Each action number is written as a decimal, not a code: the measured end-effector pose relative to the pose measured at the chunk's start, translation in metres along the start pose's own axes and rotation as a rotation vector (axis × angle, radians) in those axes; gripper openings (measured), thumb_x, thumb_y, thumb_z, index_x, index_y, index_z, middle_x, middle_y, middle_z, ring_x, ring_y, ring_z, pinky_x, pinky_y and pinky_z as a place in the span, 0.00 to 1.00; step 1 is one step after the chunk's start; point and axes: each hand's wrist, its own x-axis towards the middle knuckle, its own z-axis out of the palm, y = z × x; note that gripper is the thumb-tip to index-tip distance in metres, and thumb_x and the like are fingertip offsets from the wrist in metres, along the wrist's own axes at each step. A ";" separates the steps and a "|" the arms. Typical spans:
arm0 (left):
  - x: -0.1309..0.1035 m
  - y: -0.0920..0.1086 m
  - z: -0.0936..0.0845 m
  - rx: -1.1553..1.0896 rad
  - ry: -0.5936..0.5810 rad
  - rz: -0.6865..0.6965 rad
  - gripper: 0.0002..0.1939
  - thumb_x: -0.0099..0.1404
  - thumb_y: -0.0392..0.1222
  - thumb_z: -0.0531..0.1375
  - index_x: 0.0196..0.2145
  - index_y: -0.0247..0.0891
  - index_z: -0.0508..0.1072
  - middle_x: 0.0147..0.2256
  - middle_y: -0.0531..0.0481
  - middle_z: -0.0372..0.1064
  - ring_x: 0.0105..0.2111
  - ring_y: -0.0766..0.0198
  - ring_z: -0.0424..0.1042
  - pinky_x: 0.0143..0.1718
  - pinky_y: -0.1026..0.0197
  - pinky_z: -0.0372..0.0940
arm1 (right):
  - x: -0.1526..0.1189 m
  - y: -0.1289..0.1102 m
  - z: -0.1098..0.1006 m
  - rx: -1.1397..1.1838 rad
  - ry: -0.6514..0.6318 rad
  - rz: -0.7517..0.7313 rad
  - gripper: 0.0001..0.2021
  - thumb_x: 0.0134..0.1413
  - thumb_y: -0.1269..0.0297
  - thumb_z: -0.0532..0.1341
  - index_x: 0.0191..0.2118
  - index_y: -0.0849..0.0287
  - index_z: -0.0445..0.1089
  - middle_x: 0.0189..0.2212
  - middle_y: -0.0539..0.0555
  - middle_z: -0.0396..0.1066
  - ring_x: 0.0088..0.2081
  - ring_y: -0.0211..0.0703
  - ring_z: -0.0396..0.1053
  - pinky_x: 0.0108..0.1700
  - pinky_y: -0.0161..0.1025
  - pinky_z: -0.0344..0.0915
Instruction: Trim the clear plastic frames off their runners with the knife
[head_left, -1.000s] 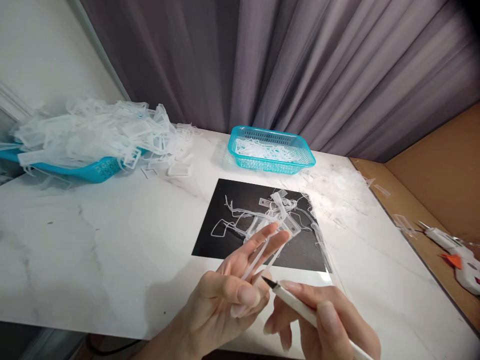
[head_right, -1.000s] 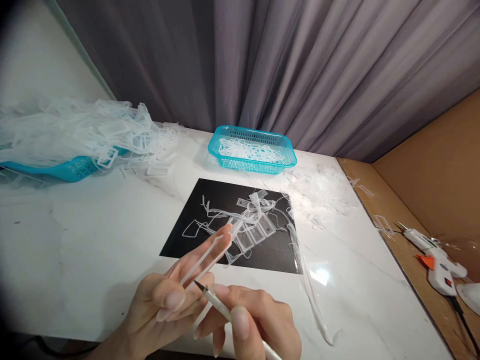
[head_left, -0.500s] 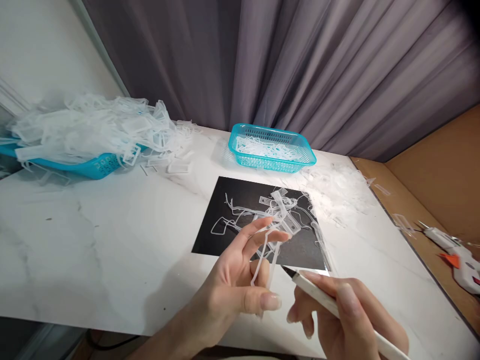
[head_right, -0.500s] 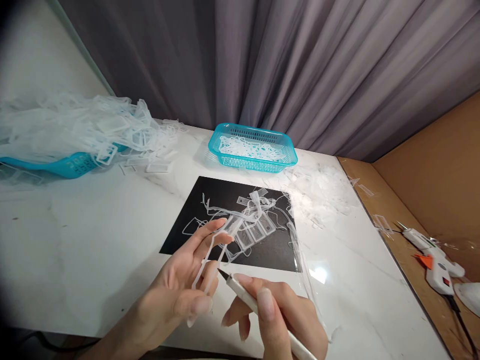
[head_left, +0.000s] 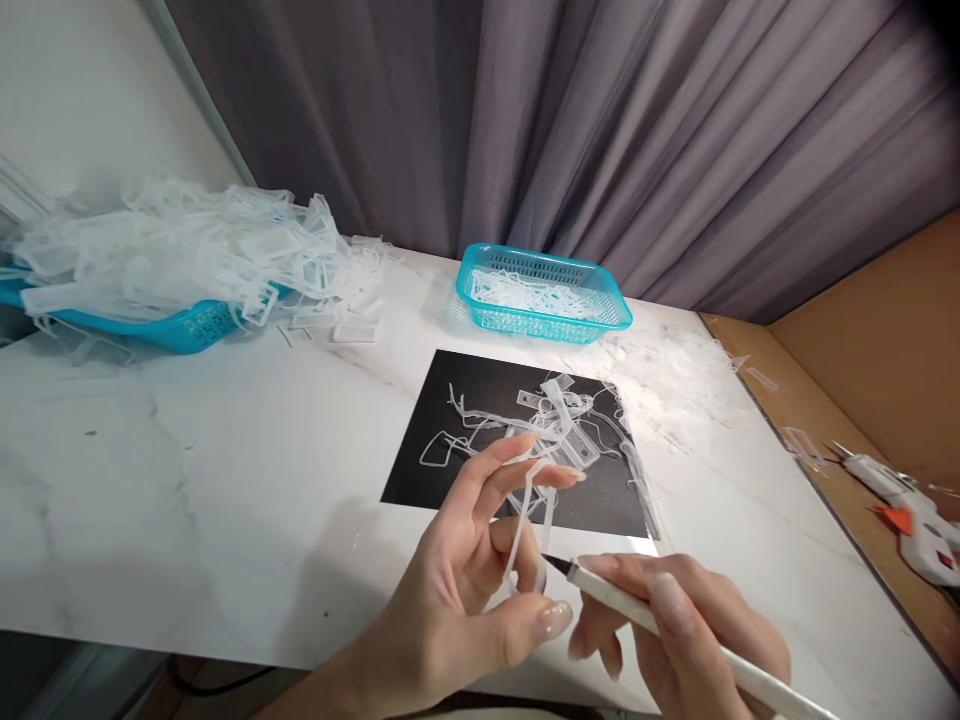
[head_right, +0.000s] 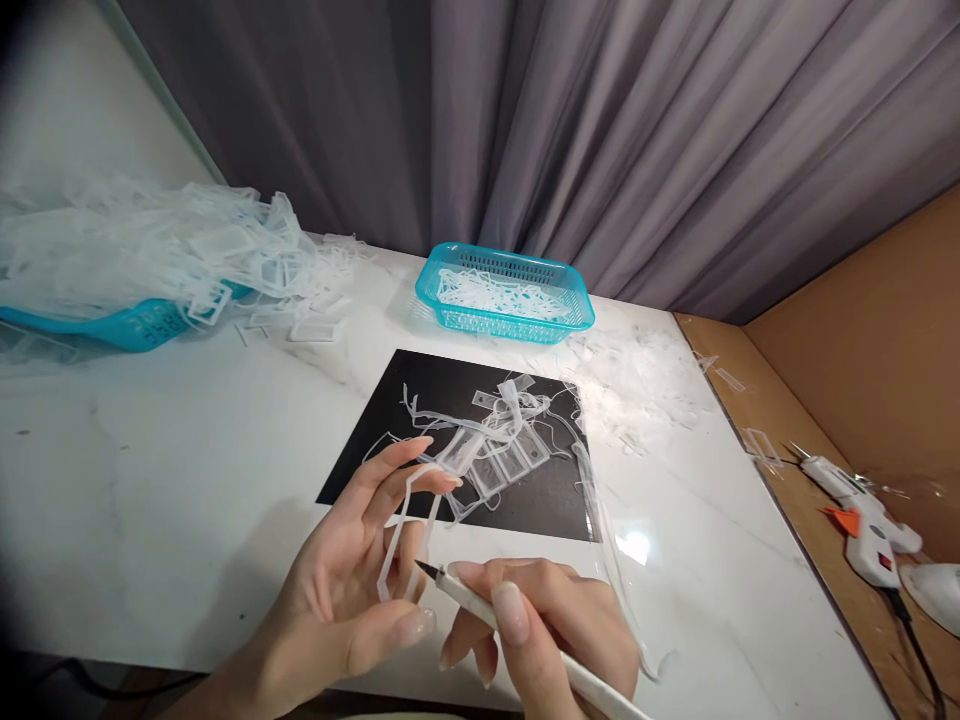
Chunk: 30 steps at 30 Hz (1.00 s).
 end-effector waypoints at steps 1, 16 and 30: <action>0.000 0.000 0.000 -0.004 -0.001 -0.007 0.37 0.53 0.24 0.61 0.55 0.57 0.58 0.51 0.50 0.57 0.24 0.80 0.56 0.28 0.74 0.60 | 0.000 0.002 0.001 0.053 -0.011 -0.022 0.12 0.62 0.60 0.53 0.37 0.53 0.74 0.15 0.48 0.71 0.14 0.35 0.64 0.13 0.30 0.57; 0.005 0.001 -0.005 -0.323 -0.064 -0.117 0.39 0.50 0.25 0.63 0.55 0.55 0.60 0.54 0.50 0.57 0.25 0.79 0.63 0.25 0.75 0.64 | 0.019 0.023 -0.009 0.188 -0.362 -0.449 0.16 0.58 0.63 0.58 0.50 0.67 0.68 0.20 0.53 0.70 0.20 0.38 0.70 0.21 0.33 0.68; 0.006 0.003 -0.007 -0.402 -0.056 -0.179 0.40 0.51 0.25 0.64 0.56 0.56 0.58 0.57 0.49 0.56 0.23 0.80 0.65 0.23 0.74 0.61 | 0.020 0.022 -0.008 0.102 -0.309 -0.484 0.15 0.58 0.67 0.59 0.49 0.70 0.68 0.22 0.54 0.70 0.23 0.38 0.69 0.22 0.33 0.68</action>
